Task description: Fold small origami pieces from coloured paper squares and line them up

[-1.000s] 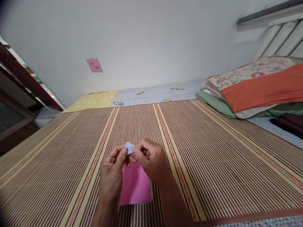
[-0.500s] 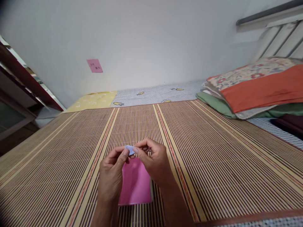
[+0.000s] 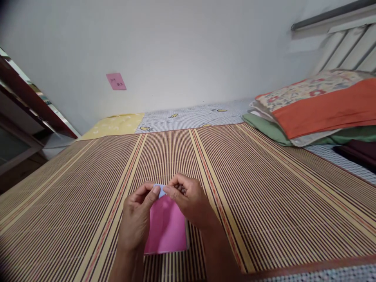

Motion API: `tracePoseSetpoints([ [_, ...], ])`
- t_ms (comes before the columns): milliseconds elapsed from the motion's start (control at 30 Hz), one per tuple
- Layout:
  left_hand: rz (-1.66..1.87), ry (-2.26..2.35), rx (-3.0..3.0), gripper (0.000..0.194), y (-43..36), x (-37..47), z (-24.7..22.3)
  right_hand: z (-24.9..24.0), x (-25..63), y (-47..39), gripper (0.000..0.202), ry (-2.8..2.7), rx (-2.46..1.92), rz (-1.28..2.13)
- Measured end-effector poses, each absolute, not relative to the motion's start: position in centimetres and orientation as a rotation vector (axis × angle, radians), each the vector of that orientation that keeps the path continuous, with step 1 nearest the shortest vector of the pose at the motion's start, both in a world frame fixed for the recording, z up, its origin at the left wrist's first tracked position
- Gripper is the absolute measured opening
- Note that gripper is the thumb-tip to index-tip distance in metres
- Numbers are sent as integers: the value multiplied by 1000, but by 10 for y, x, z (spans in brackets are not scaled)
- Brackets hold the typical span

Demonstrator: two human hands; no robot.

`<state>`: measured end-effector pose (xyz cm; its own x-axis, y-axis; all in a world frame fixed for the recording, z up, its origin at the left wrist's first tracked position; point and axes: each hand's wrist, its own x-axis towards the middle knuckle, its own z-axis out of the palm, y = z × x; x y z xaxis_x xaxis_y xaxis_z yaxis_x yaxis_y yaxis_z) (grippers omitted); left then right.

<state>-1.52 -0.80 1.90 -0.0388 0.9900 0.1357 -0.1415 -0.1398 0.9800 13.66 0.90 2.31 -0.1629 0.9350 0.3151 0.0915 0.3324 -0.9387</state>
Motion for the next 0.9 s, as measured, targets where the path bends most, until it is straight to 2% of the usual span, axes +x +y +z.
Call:
tracePoseSetpoints([
  [200,1286,899,984,20,-3,-15,13,26,139,8,29,-1528,-952,982],
  [467,1321,766,555,27,3,-11,15,19,137,14,20,-1388,-795,1276],
  [733,1307,611,307,13,6,-4,8,17,134,15,13,-1354,-714,1319],
  [900,1397,704,511,18,1,0,12,21,131,12,8,-1397,-828,1130],
])
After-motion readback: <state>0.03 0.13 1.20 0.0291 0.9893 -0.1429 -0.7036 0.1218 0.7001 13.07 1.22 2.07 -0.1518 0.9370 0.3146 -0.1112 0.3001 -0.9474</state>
